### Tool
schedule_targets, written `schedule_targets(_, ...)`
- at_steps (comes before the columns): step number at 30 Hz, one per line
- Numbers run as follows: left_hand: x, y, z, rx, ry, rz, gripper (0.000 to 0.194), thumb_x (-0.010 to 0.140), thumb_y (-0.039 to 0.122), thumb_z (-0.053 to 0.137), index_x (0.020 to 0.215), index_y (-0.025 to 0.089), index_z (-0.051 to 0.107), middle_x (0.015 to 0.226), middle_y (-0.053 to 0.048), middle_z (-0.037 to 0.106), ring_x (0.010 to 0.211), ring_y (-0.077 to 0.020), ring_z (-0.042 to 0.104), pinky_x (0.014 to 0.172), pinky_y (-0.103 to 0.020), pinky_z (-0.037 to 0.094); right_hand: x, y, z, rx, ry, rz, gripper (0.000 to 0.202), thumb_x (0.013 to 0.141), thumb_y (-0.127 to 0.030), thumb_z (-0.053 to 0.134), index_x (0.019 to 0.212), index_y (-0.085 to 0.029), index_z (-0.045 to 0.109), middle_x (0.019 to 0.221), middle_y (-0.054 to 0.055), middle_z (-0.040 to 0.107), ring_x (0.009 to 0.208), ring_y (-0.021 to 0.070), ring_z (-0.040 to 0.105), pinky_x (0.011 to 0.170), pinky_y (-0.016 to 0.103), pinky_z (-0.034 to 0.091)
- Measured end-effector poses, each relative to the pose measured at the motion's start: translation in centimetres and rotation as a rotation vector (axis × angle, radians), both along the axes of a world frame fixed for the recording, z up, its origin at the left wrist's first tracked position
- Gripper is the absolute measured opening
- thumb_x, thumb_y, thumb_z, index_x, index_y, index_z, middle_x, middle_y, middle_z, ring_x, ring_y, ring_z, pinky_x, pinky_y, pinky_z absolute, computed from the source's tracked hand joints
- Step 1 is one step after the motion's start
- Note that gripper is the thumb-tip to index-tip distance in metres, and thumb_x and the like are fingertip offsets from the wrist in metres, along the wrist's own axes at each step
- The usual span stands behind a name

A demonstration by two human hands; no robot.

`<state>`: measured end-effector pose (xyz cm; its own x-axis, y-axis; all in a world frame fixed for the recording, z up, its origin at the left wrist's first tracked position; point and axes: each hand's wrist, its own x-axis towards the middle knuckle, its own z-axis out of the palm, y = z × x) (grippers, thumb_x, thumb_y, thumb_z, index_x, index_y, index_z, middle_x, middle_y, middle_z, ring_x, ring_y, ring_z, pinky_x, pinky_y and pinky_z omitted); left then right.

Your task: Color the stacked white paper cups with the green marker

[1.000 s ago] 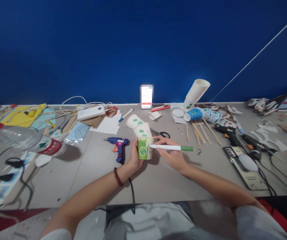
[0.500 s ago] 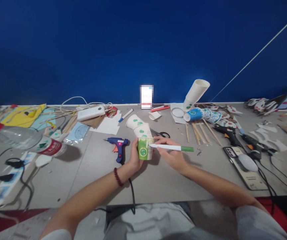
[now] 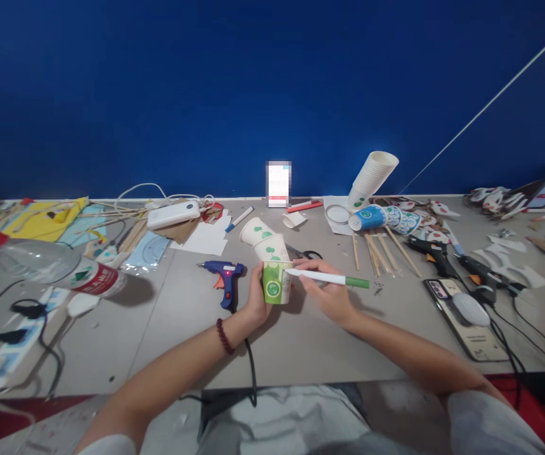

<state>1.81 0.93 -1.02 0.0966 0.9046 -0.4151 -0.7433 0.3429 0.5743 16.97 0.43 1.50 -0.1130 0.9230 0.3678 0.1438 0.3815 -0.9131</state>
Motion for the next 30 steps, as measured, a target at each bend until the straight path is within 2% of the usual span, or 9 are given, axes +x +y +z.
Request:
schedule_targets(6,-0.02,-0.02,-0.17,0.004,0.012,-0.002,0.04,0.079,0.053,0.061,0.088,0.014,0.068,0.07,-0.005,0.071,0.052,-0.0178,0.062,0.054,-0.03,0.05,-0.01,0.04,-0.36,0.022,-0.003,-0.008,0.009,0.086,-0.021,0.064,0.092,-0.024,0.069,0.103,0.007,0.076,0.103,0.0246,0.071,0.094,0.043,0.055)
schedule_targets(16,0.25,0.07,-0.13,-0.027,-0.025,0.076,0.033,0.08,0.046,0.062,0.087,0.014,0.07,0.076,-0.004,0.072,0.064,-0.0172,0.066,0.064,-0.028,0.053,-0.2,0.02,-0.28,0.028,-0.023,-0.025,0.01,0.085,-0.02,0.064,0.093,-0.025,0.069,0.099,0.006,0.076,0.102,0.0248,0.072,0.094,0.043,0.056)
schedule_targets(30,0.25,-0.02,0.06,-0.018,-0.014,0.069,0.035,0.079,0.048,0.063,0.084,0.014,0.069,0.071,-0.004,0.071,0.058,-0.0168,0.063,0.061,-0.029,0.053,-0.03,0.04,-0.5,0.022,0.03,-0.013,0.005,0.083,-0.022,0.066,0.088,-0.024,0.067,0.102,0.007,0.075,0.101,0.0248,0.072,0.092,0.044,0.056)
